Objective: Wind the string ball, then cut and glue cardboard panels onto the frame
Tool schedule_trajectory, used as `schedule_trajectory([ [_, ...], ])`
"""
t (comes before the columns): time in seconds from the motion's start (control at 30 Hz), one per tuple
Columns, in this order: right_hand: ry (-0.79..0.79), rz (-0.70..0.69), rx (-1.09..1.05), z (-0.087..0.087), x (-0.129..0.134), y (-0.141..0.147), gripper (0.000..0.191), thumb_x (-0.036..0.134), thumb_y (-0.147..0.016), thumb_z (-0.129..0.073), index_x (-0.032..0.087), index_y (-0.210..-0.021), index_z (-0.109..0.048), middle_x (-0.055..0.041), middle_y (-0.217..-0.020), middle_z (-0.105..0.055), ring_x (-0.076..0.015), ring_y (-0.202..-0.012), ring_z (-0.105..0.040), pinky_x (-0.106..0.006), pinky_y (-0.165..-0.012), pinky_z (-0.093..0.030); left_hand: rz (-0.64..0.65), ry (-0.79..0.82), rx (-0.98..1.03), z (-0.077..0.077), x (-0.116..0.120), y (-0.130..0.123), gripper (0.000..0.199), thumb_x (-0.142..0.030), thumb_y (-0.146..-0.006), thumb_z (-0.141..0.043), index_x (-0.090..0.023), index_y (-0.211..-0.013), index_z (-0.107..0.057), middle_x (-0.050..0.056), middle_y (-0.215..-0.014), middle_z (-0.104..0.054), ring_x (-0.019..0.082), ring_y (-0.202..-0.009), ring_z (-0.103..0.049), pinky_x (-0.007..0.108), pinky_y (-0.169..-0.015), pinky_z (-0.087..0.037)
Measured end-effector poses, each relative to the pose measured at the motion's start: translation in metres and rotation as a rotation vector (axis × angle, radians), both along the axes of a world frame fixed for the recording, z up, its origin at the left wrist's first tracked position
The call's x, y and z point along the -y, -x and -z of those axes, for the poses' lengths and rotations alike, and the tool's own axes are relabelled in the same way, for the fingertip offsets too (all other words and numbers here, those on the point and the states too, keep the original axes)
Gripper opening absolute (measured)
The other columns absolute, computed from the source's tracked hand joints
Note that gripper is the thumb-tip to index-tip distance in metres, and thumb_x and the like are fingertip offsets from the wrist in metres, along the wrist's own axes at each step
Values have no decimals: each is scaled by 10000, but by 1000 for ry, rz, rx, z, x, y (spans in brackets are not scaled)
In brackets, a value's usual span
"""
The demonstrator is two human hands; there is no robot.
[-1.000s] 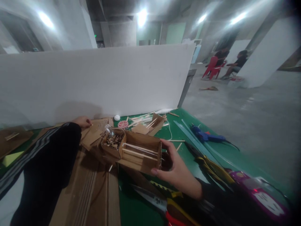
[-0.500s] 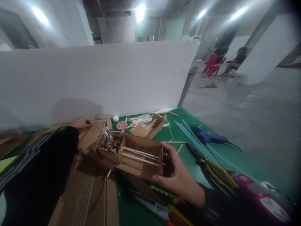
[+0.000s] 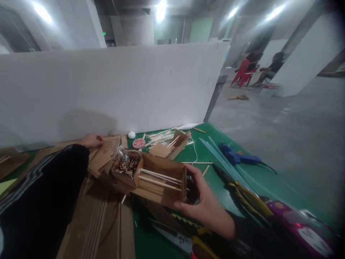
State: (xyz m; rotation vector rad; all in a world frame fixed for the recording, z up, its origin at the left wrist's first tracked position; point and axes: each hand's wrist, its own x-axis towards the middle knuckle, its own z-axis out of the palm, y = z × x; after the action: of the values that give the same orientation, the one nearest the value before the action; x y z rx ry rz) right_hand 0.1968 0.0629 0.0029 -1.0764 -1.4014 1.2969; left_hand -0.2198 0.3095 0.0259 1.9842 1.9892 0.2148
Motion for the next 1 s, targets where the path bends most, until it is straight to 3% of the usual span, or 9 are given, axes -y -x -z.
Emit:
schedule_trajectory([
  [0.1,4,-1,0,0,0,0,859,277,-676,-815,264,-1347,-280,-116,-1319,-521,-265,-1140,-595,-405,-952,-519,38,-122,93,-40,27,-12,250,-330,-887,-629,-116,-1014,-650,64,-998,-697,202,-904,-658,390,-851,-535],
  [0.23,18,18,37,-1,0,0,865,277,-675,-817,272,-1354,-281,-117,-1357,-493,-271,-1166,-576,-410,-970,-509,155,-406,291,-100,97,-44,304,-462,-821,-635,-210,-989,-620,-12,-1005,-696,151,-936,-643,306,-900,-515],
  [0.33,37,20,39,-1,0,-1,871,293,-678,-813,275,-1363,-276,-110,-1350,-503,-272,-1163,-578,-399,-955,-521,391,-564,402,-120,146,-77,191,-415,-769,-712,-267,-879,-661,-37,-871,-706,155,-781,-676,293,-741,-573],
  [0.47,-11,13,42,2,0,-2,851,286,-690,-809,283,-1362,-286,-104,-1370,-488,-269,-1180,-571,-401,-975,-510,769,-526,55,-110,166,-106,134,-365,-874,-616,-339,-986,-685,-24,-924,-726,167,-807,-685,281,-686,-556],
  [0.63,-38,9,47,3,-1,-1,839,292,-703,-803,286,-1365,-286,-103,-1359,-494,-271,-1170,-579,-428,-991,-495,908,-503,-58,-96,166,-109,212,-355,-931,-545,-399,-1088,-681,-24,-1093,-723,187,-960,-687,299,-817,-550],
  [0.77,-17,4,20,2,0,-1,848,310,-702,-808,285,-1368,-283,-107,-1366,-494,-270,-1177,-578,-405,-959,-519,837,-592,-53,-108,170,-97,187,-382,-918,-574,-385,-1063,-692,-32,-1071,-715,164,-919,-677,263,-770,-528],
  [0.87,-4,25,32,2,1,-1,871,324,-681,-825,278,-1367,-291,-113,-1377,-482,-275,-1187,-568,-398,-962,-519,616,-654,-35,-113,152,-78,217,-467,-900,-556,-299,-926,-691,-24,-895,-718,168,-794,-649,263,-688,-481],
  [0.93,4,26,32,3,1,-1,885,339,-673,-832,279,-1368,-287,-116,-1380,-477,-278,-1188,-566,-401,-968,-516,395,-516,-110,-103,129,-61,331,-533,-896,-503,-254,-972,-663,-5,-924,-719,193,-816,-636,288,-713,-467],
  [1.0,11,15,16,5,0,-1,884,350,-680,-829,288,-1368,-278,-117,-1388,-472,-276,-1194,-564,-401,-965,-519,325,-265,-165,-83,101,-43,364,-495,-909,-476,-209,-1062,-641,30,-962,-716,210,-843,-633,310,-751,-468],
])
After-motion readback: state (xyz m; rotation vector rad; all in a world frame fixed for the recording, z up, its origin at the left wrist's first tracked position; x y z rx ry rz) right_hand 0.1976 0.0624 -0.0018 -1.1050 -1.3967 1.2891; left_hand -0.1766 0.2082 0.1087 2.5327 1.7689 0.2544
